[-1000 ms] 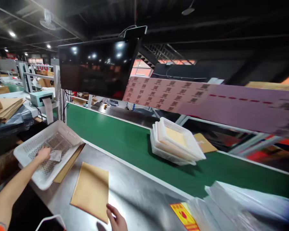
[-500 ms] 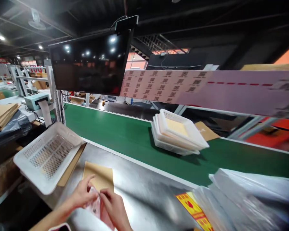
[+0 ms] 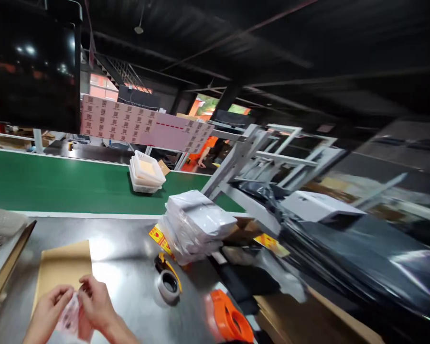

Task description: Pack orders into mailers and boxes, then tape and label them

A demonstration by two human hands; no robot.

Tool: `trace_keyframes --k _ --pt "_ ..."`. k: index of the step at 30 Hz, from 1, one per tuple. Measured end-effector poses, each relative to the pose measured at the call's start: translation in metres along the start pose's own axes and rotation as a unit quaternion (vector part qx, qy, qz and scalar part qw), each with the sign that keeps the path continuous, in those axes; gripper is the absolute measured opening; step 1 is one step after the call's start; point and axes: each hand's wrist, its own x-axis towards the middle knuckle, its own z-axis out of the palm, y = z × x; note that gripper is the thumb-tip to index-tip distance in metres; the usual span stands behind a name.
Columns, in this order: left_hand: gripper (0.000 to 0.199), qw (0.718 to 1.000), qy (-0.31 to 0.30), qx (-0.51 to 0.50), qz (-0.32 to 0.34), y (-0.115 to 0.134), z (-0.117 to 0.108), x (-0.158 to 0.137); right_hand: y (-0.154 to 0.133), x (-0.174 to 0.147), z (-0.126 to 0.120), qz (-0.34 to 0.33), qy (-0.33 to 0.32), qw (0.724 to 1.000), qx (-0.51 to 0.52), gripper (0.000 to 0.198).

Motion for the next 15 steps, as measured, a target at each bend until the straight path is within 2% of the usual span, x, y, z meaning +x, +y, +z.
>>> trace_keyframes --k 2,5,7,10,13,15 --pt "0.075 0.999 -0.038 -0.012 -0.011 0.002 0.002 -0.001 0.009 -0.002 0.0 -0.062 0.02 0.997 -0.035 0.031" --pt "0.074 0.993 -0.111 -0.014 -0.021 0.0 0.003 -0.003 0.02 -0.002 -0.001 -0.181 0.003 0.972 -0.152 0.02" --pt "0.072 0.99 -0.138 -0.008 -0.007 -0.004 0.002 -0.003 0.023 -0.001 -0.002 -0.199 -0.013 0.958 -0.204 0.017" --pt "0.069 0.99 -0.139 0.012 0.009 -0.002 0.001 0.0 0.022 0.001 -0.005 -0.21 -0.006 0.945 -0.25 0.017" --pt "0.066 0.991 -0.127 0.045 -0.004 0.013 0.005 -0.004 0.017 0.001 -0.008 -0.279 0.02 0.923 -0.263 0.019" --pt "0.062 0.991 -0.119 0.054 -0.017 0.026 0.01 -0.01 0.012 0.0 -0.013 -0.307 0.028 0.921 -0.239 0.022"
